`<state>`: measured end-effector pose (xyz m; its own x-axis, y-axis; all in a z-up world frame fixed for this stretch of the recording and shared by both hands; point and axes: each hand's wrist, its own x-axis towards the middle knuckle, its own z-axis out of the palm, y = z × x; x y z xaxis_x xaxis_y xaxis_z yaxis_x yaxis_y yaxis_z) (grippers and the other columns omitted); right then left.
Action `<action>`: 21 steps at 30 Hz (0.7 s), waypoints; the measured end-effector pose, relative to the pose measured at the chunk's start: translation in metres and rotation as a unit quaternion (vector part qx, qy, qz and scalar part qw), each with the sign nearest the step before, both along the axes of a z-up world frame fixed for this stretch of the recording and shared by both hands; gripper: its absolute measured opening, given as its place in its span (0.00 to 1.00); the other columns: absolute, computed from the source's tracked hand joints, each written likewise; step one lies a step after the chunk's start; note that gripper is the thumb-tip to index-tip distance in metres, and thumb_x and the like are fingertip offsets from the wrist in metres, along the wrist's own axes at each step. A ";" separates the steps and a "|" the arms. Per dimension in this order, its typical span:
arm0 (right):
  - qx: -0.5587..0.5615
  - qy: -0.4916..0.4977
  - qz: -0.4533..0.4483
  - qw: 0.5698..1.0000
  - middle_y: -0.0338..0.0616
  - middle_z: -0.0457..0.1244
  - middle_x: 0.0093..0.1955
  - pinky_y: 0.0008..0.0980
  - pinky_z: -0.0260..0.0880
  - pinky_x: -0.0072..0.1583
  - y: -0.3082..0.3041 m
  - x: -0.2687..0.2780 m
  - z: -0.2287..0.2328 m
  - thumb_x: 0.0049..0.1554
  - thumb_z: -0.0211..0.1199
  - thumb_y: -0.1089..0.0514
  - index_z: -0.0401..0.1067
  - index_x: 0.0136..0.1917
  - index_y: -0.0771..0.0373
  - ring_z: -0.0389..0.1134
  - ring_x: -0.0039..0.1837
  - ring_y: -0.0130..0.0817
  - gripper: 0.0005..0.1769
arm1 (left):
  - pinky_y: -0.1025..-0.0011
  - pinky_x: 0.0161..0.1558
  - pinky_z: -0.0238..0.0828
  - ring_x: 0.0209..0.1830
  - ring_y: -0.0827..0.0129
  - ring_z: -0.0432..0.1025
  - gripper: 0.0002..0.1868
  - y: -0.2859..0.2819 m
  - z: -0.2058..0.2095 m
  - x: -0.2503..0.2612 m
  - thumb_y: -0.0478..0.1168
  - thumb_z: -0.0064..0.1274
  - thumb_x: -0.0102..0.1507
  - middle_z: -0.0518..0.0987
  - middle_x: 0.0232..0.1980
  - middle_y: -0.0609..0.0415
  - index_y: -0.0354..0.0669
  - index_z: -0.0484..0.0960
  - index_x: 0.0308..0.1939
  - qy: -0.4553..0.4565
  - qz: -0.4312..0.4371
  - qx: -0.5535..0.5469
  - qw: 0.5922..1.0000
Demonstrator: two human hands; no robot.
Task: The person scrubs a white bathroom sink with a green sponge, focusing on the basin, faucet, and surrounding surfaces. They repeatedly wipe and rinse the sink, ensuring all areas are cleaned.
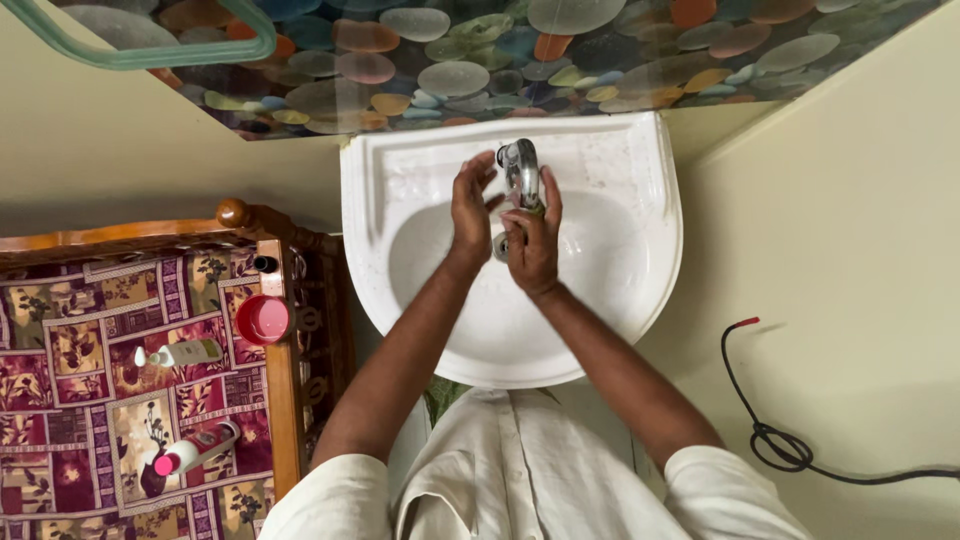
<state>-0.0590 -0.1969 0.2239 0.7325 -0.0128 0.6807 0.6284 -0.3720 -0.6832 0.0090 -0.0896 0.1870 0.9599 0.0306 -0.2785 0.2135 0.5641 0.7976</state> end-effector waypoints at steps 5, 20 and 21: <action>0.254 0.291 0.071 0.920 0.45 0.61 0.56 0.29 0.66 0.45 0.007 0.001 -0.017 0.64 0.59 0.60 0.56 0.70 0.60 0.64 0.47 0.27 0.23 | 0.56 0.73 0.54 0.75 0.50 0.60 0.19 -0.006 0.062 0.026 0.44 0.41 0.69 0.71 0.71 0.44 0.39 0.78 0.58 -0.291 -0.086 0.301 0.904; 0.368 0.448 0.390 0.715 0.36 0.59 0.29 0.28 0.54 0.34 -0.031 0.054 -0.047 0.56 0.70 0.59 0.71 0.39 0.61 0.56 0.31 0.25 0.09 | 0.55 0.59 0.67 0.57 0.42 0.72 0.22 -0.016 0.074 0.065 0.49 0.43 0.64 0.80 0.55 0.35 0.36 0.83 0.47 -0.219 -0.230 0.525 0.789; 0.295 0.437 0.270 0.806 0.36 0.61 0.30 0.28 0.56 0.34 -0.024 0.042 -0.037 0.58 0.69 0.59 0.71 0.38 0.62 0.58 0.31 0.24 0.10 | 0.54 0.60 0.66 0.58 0.42 0.72 0.22 -0.016 0.075 0.067 0.49 0.43 0.64 0.79 0.55 0.35 0.36 0.83 0.48 -0.223 -0.225 0.524 0.791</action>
<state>-0.0167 -0.2206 0.1867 0.9359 0.3356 -0.1071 -0.2278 0.3447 -0.9106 0.0756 -0.1058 0.2620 0.9351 -0.3517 0.0425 -0.2291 -0.5087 0.8299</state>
